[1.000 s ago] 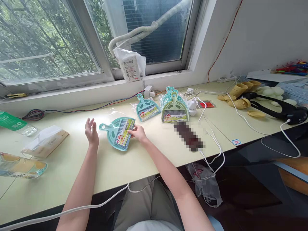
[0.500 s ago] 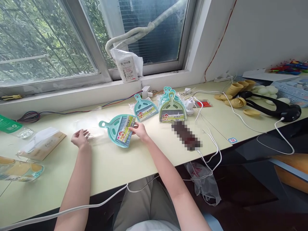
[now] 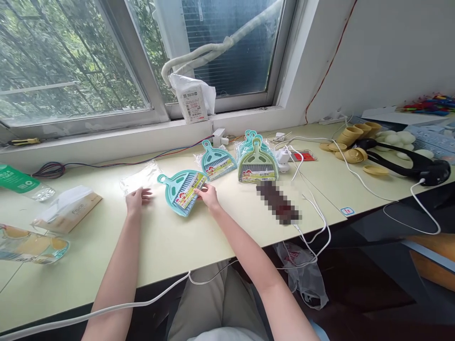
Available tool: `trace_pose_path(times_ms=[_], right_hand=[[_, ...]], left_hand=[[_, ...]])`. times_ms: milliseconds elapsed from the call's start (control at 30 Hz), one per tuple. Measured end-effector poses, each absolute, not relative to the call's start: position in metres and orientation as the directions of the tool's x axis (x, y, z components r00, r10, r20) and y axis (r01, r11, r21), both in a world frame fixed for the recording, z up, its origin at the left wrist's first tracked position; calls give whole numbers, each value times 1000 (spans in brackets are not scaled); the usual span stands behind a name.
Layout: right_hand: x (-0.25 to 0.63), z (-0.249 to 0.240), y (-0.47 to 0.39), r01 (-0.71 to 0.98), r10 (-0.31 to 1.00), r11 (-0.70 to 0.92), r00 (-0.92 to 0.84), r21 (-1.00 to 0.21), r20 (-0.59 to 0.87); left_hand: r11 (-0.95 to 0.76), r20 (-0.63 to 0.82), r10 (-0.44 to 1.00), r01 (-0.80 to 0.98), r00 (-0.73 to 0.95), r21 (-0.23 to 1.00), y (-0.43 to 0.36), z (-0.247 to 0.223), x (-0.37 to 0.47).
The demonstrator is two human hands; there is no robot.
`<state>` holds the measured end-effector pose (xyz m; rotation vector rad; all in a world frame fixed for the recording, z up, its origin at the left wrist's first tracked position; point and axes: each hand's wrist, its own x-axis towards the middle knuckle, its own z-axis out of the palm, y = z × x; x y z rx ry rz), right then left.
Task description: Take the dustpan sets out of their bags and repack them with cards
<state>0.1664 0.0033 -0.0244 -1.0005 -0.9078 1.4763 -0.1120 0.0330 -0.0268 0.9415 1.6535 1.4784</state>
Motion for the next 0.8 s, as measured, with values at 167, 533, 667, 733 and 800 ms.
trace_pose_path(times_ms=[167, 533, 667, 733, 800], right_hand=[[161, -25, 0, -389, 990, -129, -102, -912, -97], [167, -30, 7, 170, 970, 50, -243, -984, 7], [165, -18, -8, 592, 955, 274, -74, -758, 287], [164, -10, -16, 678, 899, 332, -16, -656, 438], [164, -4, -22, 708, 843, 393, -23, -586, 537]], left_hand=[[194, -185, 980, -163, 74, 967, 10, -11, -58], [-243, 65, 878, -324, -475, 915, 26, -13, -72], [-212, 9, 896, -412, -443, 886, 26, -11, -77], [-137, -26, 930, -410, -366, 902, 22, -10, -70], [-68, -37, 962, -367, -272, 928, 16, -8, -56]])
